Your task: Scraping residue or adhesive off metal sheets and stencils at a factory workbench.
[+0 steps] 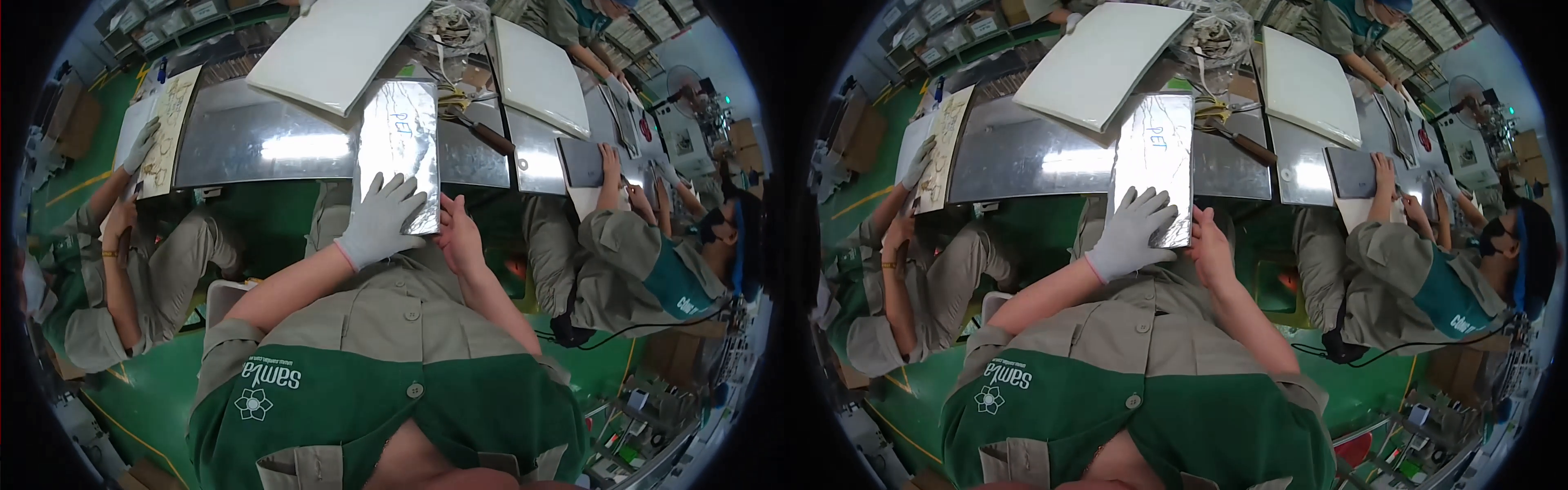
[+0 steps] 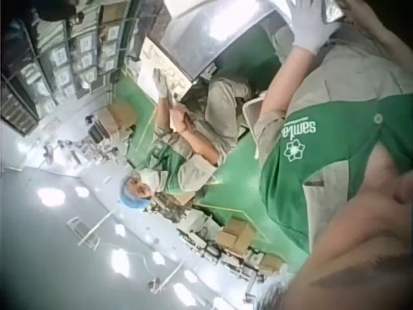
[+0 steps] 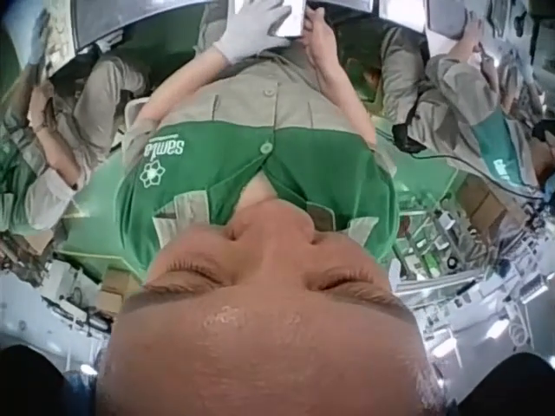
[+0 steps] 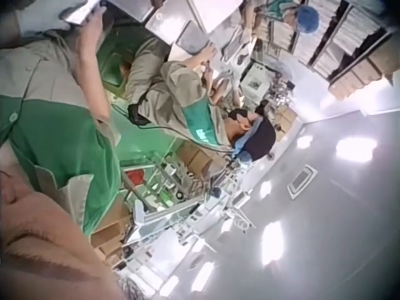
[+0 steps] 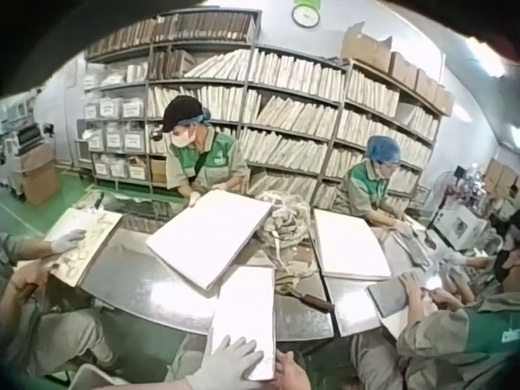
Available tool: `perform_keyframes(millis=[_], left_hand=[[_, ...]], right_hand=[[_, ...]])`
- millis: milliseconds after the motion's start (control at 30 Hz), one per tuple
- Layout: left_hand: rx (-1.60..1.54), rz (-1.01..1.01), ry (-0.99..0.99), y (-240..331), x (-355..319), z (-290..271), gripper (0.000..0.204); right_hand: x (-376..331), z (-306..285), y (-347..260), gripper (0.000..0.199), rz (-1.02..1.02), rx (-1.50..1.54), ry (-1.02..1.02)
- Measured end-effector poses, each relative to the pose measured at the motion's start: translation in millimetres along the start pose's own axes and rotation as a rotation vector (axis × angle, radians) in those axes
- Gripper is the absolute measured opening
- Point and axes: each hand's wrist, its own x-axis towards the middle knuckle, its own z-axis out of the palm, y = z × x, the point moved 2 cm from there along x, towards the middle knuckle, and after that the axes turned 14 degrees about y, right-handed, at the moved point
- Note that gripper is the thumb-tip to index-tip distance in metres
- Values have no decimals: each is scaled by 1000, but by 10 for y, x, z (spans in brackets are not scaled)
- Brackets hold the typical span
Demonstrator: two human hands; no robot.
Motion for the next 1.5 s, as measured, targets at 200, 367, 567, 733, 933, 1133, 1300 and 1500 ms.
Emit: perform_keyframes(millis=[200, 367, 567, 733, 933, 1133, 1300, 1500], left_hand=[[-366, -137, 195, -75, -67, 90, 17], [-347, -115, 260, -141, -111, -35, 18], [-215, -9, 274, -18, -204, -3, 16], [-392, -458, 450, -111, -326, 19, 16], [-291, -636, 693, -424, -374, -342, 36], [-1239, -924, 954, -731, -579, -338, 44], [-1492, -902, 1044, -998, -706, -462, 48], [-1287, -931, 1038, -1354, -1102, -617, 49]], right_hand=[[-7, -20, 41, 66, 33, 43, 12], [-29, 36, 45, 61, 65, 79, 2], [-95, 158, 45, 58, 92, 76, -6], [-101, 243, 103, 27, -2, -60, 62], [129, 49, 364, 19, 11, -106, 55], [42, 135, 363, 17, 7, -17, 35], [48, 115, 337, 19, 29, 11, 60], [148, -174, 195, 24, 39, -3, 75]])
